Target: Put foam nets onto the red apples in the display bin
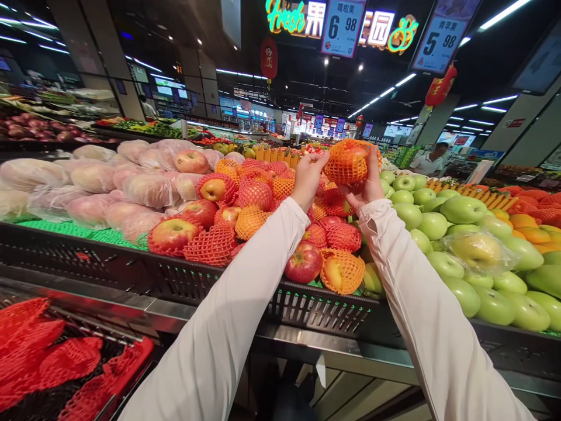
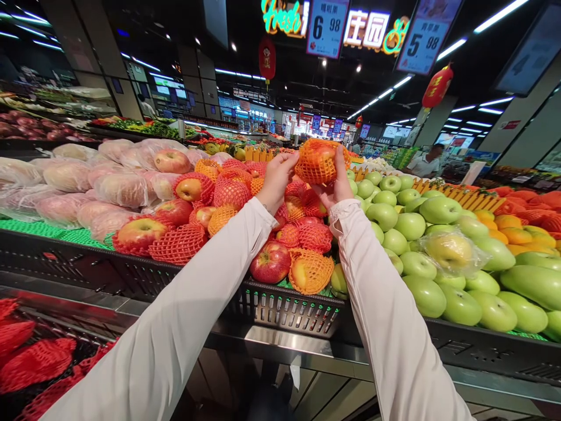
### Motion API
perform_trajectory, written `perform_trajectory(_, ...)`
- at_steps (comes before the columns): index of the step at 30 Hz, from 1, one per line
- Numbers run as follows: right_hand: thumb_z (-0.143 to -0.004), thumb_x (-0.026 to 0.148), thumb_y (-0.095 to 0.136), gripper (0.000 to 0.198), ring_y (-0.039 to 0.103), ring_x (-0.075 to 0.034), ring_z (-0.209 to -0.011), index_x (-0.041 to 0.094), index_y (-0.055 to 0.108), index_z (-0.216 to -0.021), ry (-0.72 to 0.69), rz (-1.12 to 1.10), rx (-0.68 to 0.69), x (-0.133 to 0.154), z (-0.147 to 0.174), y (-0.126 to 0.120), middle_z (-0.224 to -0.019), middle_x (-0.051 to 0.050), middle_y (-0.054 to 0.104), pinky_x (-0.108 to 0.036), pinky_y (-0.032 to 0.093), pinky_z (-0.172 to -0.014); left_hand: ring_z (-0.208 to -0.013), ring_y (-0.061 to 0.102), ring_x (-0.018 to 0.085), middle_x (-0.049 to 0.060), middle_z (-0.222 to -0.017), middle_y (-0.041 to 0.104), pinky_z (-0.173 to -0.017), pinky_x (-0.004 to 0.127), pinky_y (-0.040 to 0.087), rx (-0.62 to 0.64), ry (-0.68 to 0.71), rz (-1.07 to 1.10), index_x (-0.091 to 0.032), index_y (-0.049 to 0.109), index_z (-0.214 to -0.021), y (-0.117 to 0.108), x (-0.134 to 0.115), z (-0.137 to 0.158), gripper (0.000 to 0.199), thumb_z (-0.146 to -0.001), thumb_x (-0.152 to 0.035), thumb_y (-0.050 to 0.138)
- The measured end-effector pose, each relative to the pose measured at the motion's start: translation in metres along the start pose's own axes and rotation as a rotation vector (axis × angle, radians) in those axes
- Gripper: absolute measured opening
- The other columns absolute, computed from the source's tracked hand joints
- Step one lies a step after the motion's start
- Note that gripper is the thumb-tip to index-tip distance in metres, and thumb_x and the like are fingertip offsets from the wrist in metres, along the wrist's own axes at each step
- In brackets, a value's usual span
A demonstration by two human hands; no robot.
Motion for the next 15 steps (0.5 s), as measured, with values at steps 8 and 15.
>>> perform_trajectory(8,-0.086,0.072,0.036,0.057,0.057,-0.018,-0.121,0.024,0.059,-0.108,0.071,-0.288,-0.077,0.005,0.001,-0.005,-0.126,-0.004,0.066,-0.03,0.054,-0.096,-0.077,0.063,0.013,0.0,-0.079,0.064,-0.072,0.025,0.051,0.216,-0.078,-0.09,-0.019,0.055,-0.087,0.012,0.001,0.014,0.03,-0.073,-0.02,0.081)
perform_trajectory(15,-0.076,0.08,0.043,0.07,0.067,-0.026,-0.104,0.024,0.053,-0.115,-0.057,0.038,-0.162,0.006,0.004,-0.009,-0.118,-0.008,0.069,-0.041,0.059,-0.081,-0.062,0.05,0.007,0.0,-0.082,0.057,-0.062,0.022,0.04,0.06,-0.138,-0.069,-0.016,0.055,-0.086,0.006,-0.004,0.01,0.009,-0.086,-0.012,0.063)
Point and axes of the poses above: each hand's wrist, its own z-axis away from the middle knuckle, its own y-axis out of the palm, x = y × z, the point moved 3 cm from there along -z, towards the middle knuckle
